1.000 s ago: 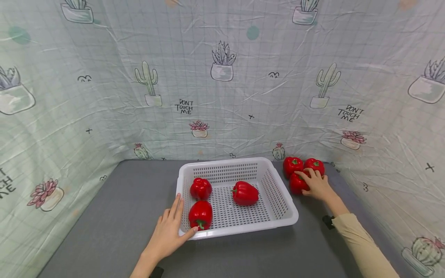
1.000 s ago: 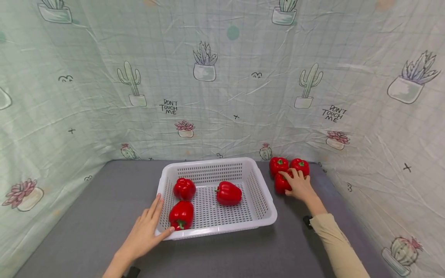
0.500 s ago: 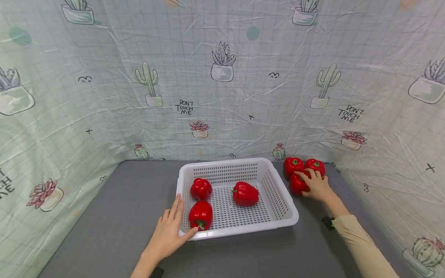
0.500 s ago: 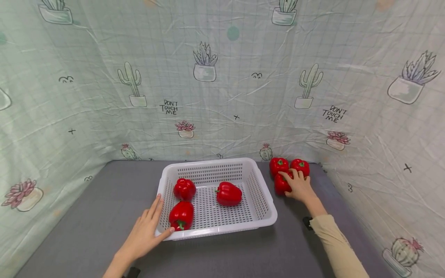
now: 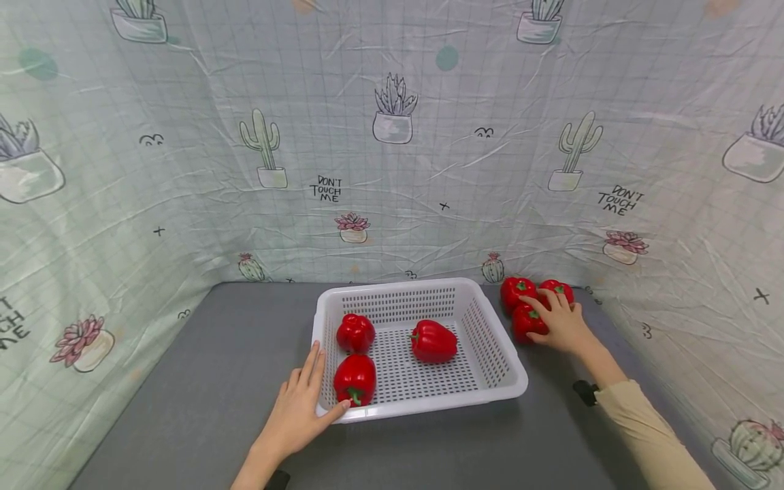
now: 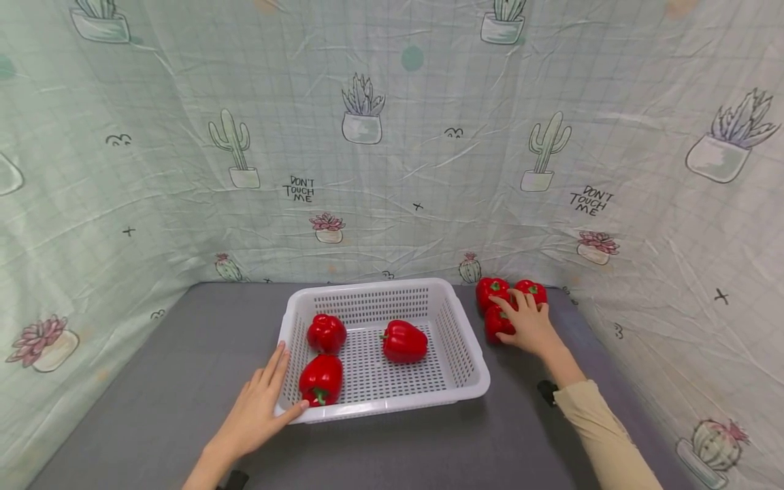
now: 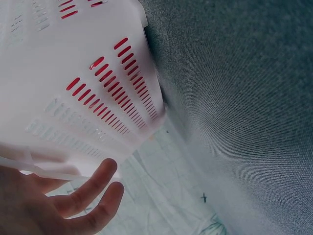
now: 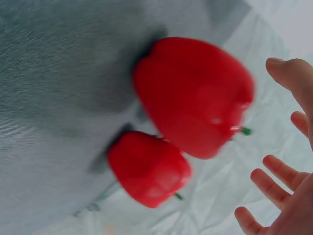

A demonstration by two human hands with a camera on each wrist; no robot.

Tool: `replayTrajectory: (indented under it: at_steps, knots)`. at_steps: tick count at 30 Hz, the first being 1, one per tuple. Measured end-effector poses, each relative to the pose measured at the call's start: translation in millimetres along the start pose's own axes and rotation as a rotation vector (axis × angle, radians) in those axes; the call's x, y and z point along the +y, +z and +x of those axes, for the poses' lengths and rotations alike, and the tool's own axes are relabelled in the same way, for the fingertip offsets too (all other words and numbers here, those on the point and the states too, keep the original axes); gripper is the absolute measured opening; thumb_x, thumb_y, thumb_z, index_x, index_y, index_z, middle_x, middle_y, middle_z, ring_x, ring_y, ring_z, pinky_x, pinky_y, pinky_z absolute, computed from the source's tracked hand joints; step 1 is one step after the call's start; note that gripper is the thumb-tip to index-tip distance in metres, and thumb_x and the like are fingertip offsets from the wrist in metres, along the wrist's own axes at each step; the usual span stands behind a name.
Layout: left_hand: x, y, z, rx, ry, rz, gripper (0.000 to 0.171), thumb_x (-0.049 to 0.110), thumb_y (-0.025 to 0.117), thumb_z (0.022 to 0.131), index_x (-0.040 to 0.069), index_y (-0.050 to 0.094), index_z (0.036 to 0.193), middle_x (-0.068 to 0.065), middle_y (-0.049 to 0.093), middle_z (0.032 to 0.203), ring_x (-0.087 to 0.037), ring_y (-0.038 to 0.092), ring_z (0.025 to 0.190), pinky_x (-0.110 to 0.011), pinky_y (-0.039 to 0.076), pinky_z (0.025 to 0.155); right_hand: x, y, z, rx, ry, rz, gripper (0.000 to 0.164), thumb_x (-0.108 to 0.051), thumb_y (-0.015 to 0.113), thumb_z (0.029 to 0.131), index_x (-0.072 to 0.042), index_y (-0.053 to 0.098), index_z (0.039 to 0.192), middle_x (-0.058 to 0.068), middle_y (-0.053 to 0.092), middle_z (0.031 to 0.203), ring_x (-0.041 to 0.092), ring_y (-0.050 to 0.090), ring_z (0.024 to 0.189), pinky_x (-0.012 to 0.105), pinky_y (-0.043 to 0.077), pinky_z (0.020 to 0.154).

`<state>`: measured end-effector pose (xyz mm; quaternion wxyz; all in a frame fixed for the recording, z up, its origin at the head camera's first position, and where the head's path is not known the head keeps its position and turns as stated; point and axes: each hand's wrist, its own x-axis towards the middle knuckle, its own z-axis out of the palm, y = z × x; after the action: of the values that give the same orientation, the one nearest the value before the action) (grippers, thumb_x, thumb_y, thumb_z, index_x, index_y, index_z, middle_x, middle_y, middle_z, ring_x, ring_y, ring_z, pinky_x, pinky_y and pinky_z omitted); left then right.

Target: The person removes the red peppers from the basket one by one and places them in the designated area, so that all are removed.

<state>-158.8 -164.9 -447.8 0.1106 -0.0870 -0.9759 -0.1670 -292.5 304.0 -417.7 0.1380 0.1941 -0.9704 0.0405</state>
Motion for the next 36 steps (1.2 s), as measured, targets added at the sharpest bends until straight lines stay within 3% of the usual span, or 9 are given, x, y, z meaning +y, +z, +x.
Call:
replayTrajectory:
  at_steps: [10, 22, 29, 36]
  knots:
    - [-0.3, -2.0, 0.7, 0.02, 0.007, 0.001, 0.092, 0.055, 0.063, 0.07, 0.005, 0.029, 0.139, -0.011, 0.021, 0.148, -0.027, 0.044, 0.105, -0.049, 0.043, 0.084, -39.7, -36.9, 8.8, 0.055, -0.085, -0.023, 0.068, -0.028, 0.072, 0.069, -0.013, 0.042, 0.129, 0.02, 0.037, 0.13, 0.039, 0.032, 0.114, 0.059, 0.03, 0.084]
    - [0.4, -0.4, -0.7, -0.011, 0.0, -0.01, 0.093, 0.058, 0.061, 0.07, 0.005, 0.028, 0.139, -0.011, 0.02, 0.149, -0.026, 0.043, 0.105, -0.049, 0.042, 0.085, -90.4, -67.0, 24.9, 0.073, -0.273, -0.044, 0.058, -0.03, 0.07, 0.073, -0.012, 0.05, 0.124, 0.015, 0.046, 0.126, 0.032, 0.038, 0.112, 0.053, 0.032, 0.084]
    - [0.1, 0.4, -0.3, -0.01, 0.004, -0.006, 0.094, 0.06, 0.059, 0.071, 0.005, 0.026, 0.14, -0.01, 0.019, 0.149, -0.025, 0.043, 0.106, -0.048, 0.042, 0.085, -121.6, -73.9, 43.7, 0.106, -0.375, -0.061, 0.057, -0.032, 0.068, 0.075, -0.015, 0.048, 0.125, 0.011, 0.046, 0.127, 0.027, 0.039, 0.112, 0.05, 0.034, 0.085]
    - [0.2, -0.3, -0.3, 0.004, 0.009, -0.008, 0.093, 0.058, 0.06, 0.071, 0.005, 0.027, 0.14, -0.01, 0.019, 0.149, -0.026, 0.043, 0.107, -0.05, 0.041, 0.086, -148.5, -63.0, 59.7, 0.1, -0.448, -0.068, 0.052, -0.032, 0.068, 0.076, -0.016, 0.05, 0.122, 0.009, 0.048, 0.125, 0.025, 0.041, 0.112, 0.048, 0.035, 0.086]
